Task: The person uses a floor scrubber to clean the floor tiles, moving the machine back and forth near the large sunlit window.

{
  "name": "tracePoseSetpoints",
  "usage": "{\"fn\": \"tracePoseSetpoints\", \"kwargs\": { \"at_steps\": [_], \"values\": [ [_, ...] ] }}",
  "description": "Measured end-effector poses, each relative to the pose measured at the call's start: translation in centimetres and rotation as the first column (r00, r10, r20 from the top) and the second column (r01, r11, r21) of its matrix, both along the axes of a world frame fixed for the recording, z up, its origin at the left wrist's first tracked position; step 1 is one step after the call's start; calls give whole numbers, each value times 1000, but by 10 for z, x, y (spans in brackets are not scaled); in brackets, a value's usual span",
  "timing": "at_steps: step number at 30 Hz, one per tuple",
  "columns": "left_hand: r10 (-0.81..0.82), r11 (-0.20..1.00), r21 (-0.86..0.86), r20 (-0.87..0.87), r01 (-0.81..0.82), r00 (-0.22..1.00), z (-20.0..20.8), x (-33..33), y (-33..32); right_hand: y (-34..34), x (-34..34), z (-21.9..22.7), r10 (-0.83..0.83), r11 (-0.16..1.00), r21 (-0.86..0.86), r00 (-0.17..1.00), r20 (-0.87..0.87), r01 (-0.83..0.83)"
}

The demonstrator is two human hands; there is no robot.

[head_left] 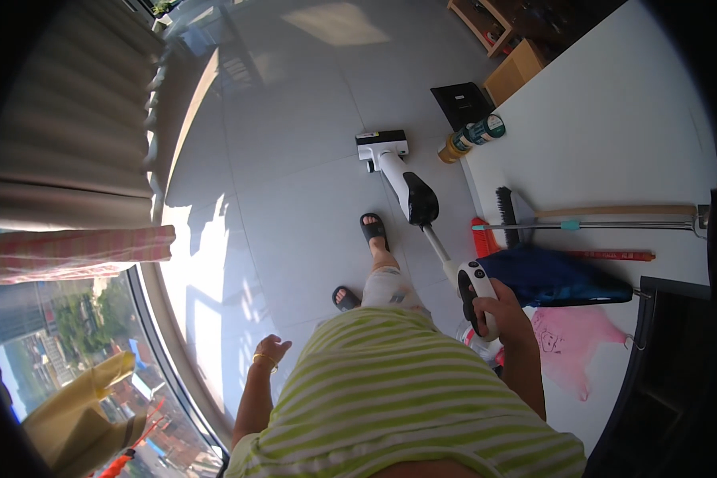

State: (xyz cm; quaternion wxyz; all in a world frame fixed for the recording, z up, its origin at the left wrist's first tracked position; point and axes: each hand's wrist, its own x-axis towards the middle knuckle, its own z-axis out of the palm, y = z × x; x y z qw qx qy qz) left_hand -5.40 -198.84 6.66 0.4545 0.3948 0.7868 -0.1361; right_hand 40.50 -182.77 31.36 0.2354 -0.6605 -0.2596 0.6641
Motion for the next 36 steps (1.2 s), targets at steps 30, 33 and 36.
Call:
{"fn": "tracePoseSetpoints", "kwargs": {
  "at_steps": [30, 33, 36],
  "values": [
    [304, 949, 51, 129, -312, 944, 39, 79, 35, 461, -123, -258, 40, 930, 362, 995, 92, -71],
    [147, 961, 199, 229, -194, 962, 14, 68, 17, 394, -105, -271, 1, 946, 322, 996, 90, -30],
    [60, 948, 292, 233, -128, 971, -12, 56, 3, 310, -87, -263, 21, 970, 238, 996, 83, -40]
  ]
}}
